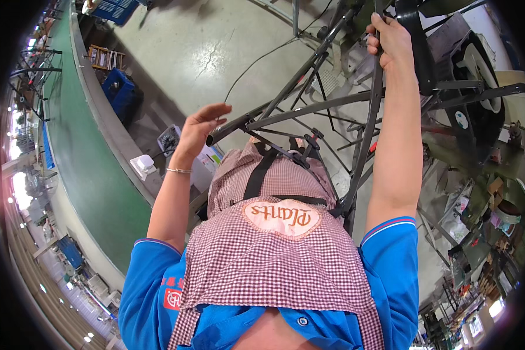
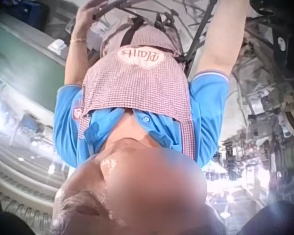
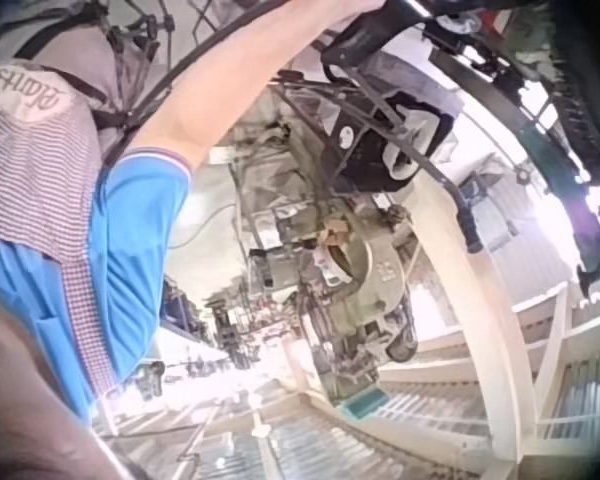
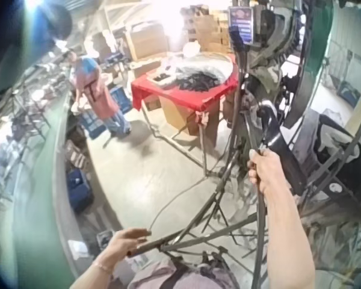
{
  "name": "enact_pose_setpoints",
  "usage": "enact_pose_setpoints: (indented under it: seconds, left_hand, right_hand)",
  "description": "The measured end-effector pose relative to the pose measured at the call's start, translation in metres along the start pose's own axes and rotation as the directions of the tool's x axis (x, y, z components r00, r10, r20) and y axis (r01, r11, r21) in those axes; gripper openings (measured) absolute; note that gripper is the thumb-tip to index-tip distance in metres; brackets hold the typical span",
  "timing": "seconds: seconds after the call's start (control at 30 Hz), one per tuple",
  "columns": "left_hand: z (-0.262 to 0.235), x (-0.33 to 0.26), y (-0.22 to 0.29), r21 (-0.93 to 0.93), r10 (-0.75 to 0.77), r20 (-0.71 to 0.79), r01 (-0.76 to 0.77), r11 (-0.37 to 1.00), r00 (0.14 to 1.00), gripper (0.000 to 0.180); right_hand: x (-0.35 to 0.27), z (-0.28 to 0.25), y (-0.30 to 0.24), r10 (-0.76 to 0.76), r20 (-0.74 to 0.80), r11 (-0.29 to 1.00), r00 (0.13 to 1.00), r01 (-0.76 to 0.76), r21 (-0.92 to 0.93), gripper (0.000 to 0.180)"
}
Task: The person assembles metal furniture frames by attaching black plastic feet using a pneumatic riveting machine. They pick frames from a conveyor, position them under the machine, and secure the feet before moving the frames along the line.
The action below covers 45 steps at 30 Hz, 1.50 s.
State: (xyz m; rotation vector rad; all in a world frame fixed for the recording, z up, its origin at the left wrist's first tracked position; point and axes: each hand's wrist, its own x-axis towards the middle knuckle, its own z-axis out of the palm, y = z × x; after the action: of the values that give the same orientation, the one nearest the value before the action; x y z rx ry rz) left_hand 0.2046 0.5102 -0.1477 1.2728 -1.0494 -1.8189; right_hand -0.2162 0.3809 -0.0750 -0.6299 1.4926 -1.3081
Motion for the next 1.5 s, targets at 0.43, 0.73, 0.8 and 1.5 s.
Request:
enact_pose_setpoints:
  seconds: [0.43, 0.73, 0.8, 1.5]
  left_hand:
    - [0.053, 0.019, 0.083, 0.674, -0.330, 0.313, 0.037, 0.738, 0.891, 0.037]
    - [0.078, 0.043, 0.060, 0.874, -0.483, 0.423, -0.204, 0.442, 0.767, 0.049]
    - [0.081, 0.047, 0.061, 0.884, -0.515, 0.422, -0.213, 0.416, 0.746, 0.050]
    - [0.223, 0.070, 0.035, 0.706, 0.080, 0.551, -0.515, 0.486, 0.831, 0.049]
  right_hand:
    - [0.003, 0.006, 0.008, -0.008, 0.003, 0.998, 1.000, 0.008, 0.067, 0.012]
    - [0.004, 0.006, 0.018, -0.038, 0.040, 0.989, 0.998, 0.032, 0.147, 0.014]
    - [0.001, 0.003, 0.017, -0.042, 0.029, 0.989, 0.999, 0.037, 0.145, 0.014]
    - [0.030, -0.011, 0.041, -0.401, -0.179, 0.900, 0.898, 0.351, -0.259, 0.021]
